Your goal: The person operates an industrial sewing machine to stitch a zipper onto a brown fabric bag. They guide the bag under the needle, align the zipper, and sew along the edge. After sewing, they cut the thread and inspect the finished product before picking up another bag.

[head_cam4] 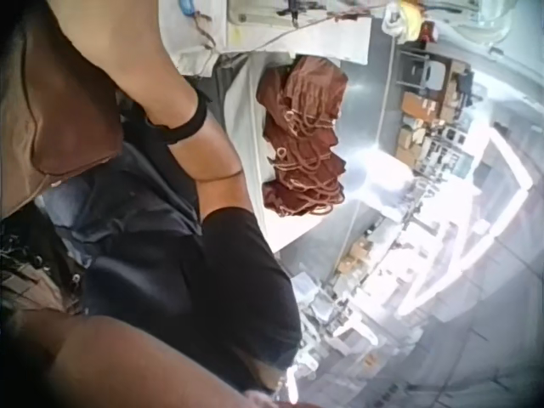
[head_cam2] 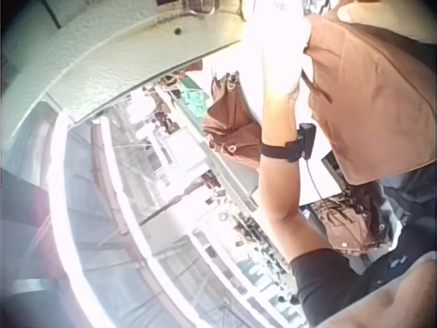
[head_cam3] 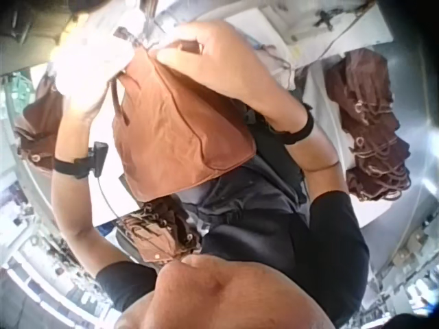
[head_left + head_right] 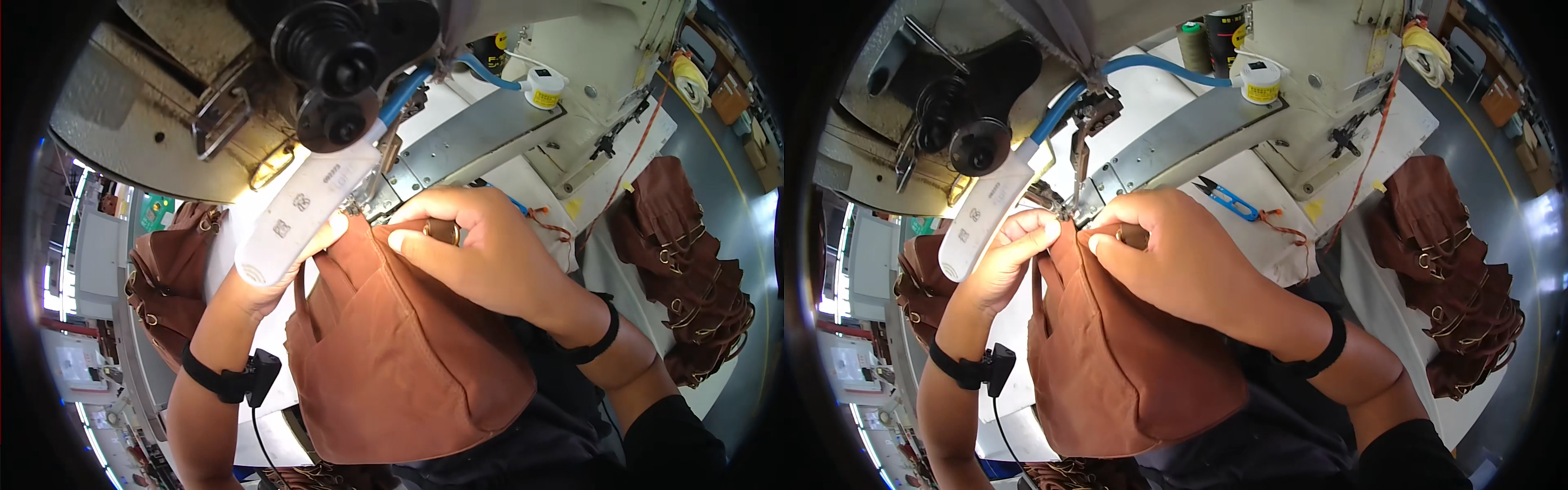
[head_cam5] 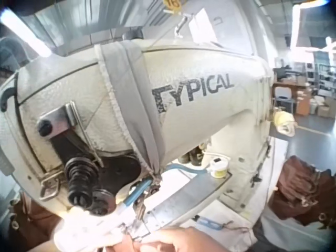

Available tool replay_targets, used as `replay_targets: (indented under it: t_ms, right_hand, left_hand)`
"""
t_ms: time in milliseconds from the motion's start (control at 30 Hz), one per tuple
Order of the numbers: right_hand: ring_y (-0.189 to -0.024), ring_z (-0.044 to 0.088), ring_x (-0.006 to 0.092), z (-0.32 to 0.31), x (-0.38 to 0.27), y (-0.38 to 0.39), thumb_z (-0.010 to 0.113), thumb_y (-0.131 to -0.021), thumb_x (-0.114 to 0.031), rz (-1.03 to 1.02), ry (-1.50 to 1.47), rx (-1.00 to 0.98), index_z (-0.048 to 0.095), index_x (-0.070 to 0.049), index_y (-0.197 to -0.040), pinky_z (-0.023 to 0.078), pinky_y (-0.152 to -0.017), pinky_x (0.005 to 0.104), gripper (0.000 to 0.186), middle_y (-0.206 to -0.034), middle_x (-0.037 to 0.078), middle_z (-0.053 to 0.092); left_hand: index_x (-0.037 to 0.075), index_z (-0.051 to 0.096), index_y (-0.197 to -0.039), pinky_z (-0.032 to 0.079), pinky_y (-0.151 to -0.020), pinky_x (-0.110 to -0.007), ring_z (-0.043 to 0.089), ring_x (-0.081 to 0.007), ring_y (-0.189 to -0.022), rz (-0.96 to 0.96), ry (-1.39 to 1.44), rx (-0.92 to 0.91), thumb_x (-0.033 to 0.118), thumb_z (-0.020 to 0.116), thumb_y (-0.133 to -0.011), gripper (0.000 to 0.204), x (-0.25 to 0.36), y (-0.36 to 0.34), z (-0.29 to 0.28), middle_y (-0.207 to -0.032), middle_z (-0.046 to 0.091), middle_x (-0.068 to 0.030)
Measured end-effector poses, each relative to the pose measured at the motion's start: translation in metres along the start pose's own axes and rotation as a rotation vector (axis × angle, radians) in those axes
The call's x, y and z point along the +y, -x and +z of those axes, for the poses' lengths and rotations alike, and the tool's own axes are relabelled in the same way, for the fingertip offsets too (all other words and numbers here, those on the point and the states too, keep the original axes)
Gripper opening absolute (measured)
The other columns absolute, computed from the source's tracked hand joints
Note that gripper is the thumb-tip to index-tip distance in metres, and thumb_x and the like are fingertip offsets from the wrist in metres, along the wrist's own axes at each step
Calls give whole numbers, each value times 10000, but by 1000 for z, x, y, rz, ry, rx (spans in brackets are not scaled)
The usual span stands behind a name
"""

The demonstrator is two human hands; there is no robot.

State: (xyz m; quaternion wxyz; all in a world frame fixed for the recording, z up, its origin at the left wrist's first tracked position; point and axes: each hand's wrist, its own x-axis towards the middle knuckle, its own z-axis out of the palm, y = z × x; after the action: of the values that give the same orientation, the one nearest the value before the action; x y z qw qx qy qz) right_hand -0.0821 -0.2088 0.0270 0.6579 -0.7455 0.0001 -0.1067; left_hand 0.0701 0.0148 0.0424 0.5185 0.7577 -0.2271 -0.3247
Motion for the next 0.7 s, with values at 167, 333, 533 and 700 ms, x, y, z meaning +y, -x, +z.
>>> replay_targets:
  t_ms: [167,333,533,700]
  right_hand:
    - [-672,614,309,2,4,-1,671,-883,-178,-20,102,61,717,29,-947,466,-637,399,222,-814,187,668]
    - [-747,637,319,5,3,-2,696,-894,-171,-87,261,116,735,-12,-950,486,-676,409,173,-850,148,669]
    - [-841,641,370,10,3,-4,698,-892,-182,-156,355,161,718,-25,-911,497,-768,466,159,-862,136,675]
    - [-822,620,309,11,7,-4,735,-854,-168,-348,549,310,688,-66,-825,442,-825,431,116,-817,82,658]
  left_hand:
    - [42,740,-1040,485,-925,-280,662,-119,-934,5,172,36,140,739,-977,117,-2,-3,0,-974,745,-16]
    - [8,733,-1058,516,-901,-290,678,-134,-925,20,190,58,117,775,-948,160,10,-1,1,-948,745,-44]
    - [53,707,-958,487,-763,-254,605,-72,-834,163,-216,-31,224,783,-953,187,18,-1,14,-915,694,8]
    - [89,699,-897,446,-677,-226,555,-29,-750,279,-355,-154,277,799,-941,218,29,-14,26,-831,657,60]
